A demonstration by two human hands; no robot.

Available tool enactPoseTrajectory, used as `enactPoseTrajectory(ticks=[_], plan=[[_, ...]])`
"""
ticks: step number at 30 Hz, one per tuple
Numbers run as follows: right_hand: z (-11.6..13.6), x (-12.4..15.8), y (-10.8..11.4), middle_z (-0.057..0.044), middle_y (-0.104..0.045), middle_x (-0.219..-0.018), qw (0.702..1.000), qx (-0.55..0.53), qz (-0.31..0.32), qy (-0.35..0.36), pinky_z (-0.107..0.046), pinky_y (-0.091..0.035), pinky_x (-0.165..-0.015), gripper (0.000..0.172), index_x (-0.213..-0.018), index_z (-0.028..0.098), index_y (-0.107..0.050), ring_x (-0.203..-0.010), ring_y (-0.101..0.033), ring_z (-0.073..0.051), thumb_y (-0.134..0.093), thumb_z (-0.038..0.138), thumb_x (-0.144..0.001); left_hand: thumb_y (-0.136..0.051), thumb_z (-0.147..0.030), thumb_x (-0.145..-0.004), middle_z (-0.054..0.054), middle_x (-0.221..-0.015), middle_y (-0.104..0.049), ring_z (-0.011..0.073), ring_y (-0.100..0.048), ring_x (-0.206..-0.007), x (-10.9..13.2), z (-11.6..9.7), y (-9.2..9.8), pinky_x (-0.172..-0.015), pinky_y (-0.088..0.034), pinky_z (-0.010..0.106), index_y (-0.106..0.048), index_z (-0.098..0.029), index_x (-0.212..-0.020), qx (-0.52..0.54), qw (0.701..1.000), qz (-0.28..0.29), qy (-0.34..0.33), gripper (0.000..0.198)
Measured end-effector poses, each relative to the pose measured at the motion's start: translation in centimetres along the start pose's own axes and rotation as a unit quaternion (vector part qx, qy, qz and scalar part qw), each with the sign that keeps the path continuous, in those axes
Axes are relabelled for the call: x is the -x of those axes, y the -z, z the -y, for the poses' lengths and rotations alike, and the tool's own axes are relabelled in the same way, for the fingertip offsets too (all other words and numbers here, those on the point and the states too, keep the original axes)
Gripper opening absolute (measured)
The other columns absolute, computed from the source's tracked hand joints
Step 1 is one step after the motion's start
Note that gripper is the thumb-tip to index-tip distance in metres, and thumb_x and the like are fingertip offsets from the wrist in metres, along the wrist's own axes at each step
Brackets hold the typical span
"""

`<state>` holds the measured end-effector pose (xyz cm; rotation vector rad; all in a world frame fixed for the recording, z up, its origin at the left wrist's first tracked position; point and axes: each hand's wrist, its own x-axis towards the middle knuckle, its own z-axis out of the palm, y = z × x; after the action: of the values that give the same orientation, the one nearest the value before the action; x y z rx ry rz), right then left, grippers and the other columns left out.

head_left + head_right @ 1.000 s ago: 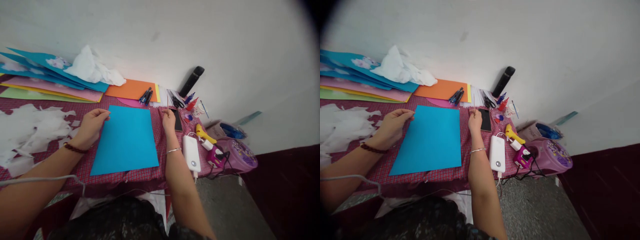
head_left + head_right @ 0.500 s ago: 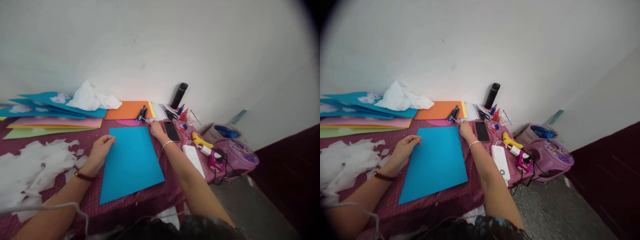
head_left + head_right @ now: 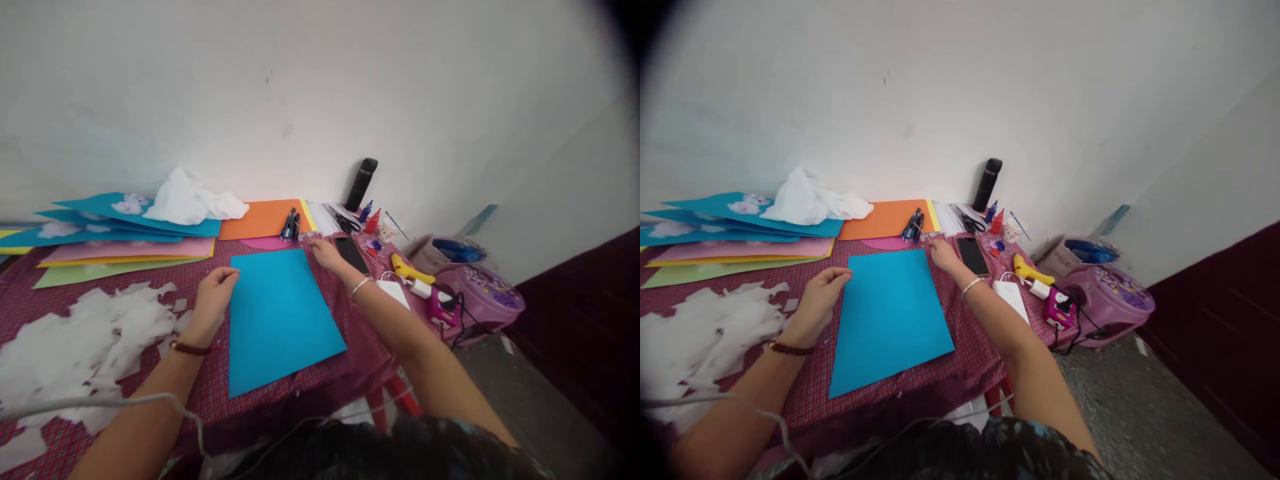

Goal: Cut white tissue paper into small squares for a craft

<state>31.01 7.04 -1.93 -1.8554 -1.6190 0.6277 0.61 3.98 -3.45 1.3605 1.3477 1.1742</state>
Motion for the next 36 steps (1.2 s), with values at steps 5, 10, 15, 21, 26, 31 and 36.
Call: enactPoseTrajectory(ticks=[5,10,15,21,26,31,36], plan=[[-0.9,5.9,0.7,-0.007,-0.069,-0.09,0.986,-0.15,0.023,-0.074,-0.033,-0.06,-0.069,0.026,-0.101,0.02,-0.068,-0.078,-0.065,-0.017,-0.045,0.018,-0.091,-0.066,-0.043,-0.065,0.0,-0.067,-0.062,0.0167,-0.047,-0.058,0.8,-0.4,-0.6,-0.055,-0.034,0.028,-0.07,-0.02,-0.08,-0.057,0.995,0.079,-0.007,0.028],[-0.5,9.1,0.8,-0.006,-0.068,-0.085,0.961,-0.238,0.048,-0.13,-0.033,-0.06,-0.065,0.02,-0.098,0.019,-0.063,-0.069,-0.064,-0.015,-0.044,0.02,-0.091,-0.058,-0.031,-0.074,0.005,-0.073,-0.067,0.0212,-0.055,-0.069,1.0,1.1,-1.9,-0.063,-0.037,0.03,-0.066,-0.021,-0.069,-0.192,0.974,0.059,-0.101,0.014],[0.7,9.5,-0.4,-0.004,-0.068,-0.081,0.96,-0.249,0.033,-0.122,-0.031,-0.054,-0.065,0.022,-0.098,0.019,-0.065,-0.065,-0.061,-0.016,-0.046,0.029,-0.091,-0.056,-0.023,-0.076,0.007,-0.077,-0.067,0.0231,-0.057,-0.074,1.3,1.6,-2.4,-0.067,-0.038,0.031,-0.063,-0.022,-0.066,-0.233,0.958,0.05,-0.161,0.013],[1.8,8.7,-1.8,0.0,-0.063,-0.068,0.979,-0.19,0.002,-0.076,-0.026,-0.045,-0.068,0.017,-0.075,0.015,-0.07,-0.065,-0.053,-0.014,-0.055,0.022,-0.081,-0.056,-0.023,-0.078,0.008,-0.08,-0.068,0.0227,-0.058,-0.074,1.2,1.3,-2.3,-0.068,-0.041,0.032,-0.063,-0.021,-0.068,-0.228,0.961,0.057,-0.145,0.012],[0.8,6.5,-1.2,-0.001,-0.063,-0.071,0.987,-0.143,-0.041,-0.068,-0.026,-0.042,-0.068,0.023,-0.084,0.011,-0.071,-0.063,-0.049,-0.013,-0.051,0.022,-0.085,-0.051,-0.021,-0.082,0.009,-0.093,-0.071,0.0242,-0.063,-0.089,0.6,0.9,-2.3,-0.084,-0.046,0.035,-0.066,-0.019,-0.081,-0.265,0.951,0.033,-0.154,0.016],[-0.8,5.0,-1.3,-0.006,-0.067,-0.079,0.999,-0.015,-0.047,-0.016,-0.03,-0.045,-0.074,0.026,-0.084,0.01,-0.071,-0.07,-0.056,-0.016,-0.046,0.016,-0.089,-0.047,-0.023,-0.088,0.011,-0.105,-0.072,0.0269,-0.063,-0.101,0.4,0.9,-2.1,-0.093,-0.046,0.039,-0.07,-0.018,-0.095,-0.326,0.925,0.055,-0.188,0.024],[0.6,6.8,-1.9,-0.013,-0.064,-0.099,0.978,0.111,-0.109,0.138,-0.039,-0.045,-0.093,0.025,-0.088,0.014,-0.069,-0.096,-0.059,-0.024,-0.045,0.015,-0.095,-0.051,-0.022,-0.087,0.015,-0.113,-0.069,0.0324,-0.059,-0.109,1.0,1.1,-2.0,-0.099,-0.044,0.046,-0.073,-0.015,-0.097,-0.398,0.882,0.119,-0.223,0.025]])
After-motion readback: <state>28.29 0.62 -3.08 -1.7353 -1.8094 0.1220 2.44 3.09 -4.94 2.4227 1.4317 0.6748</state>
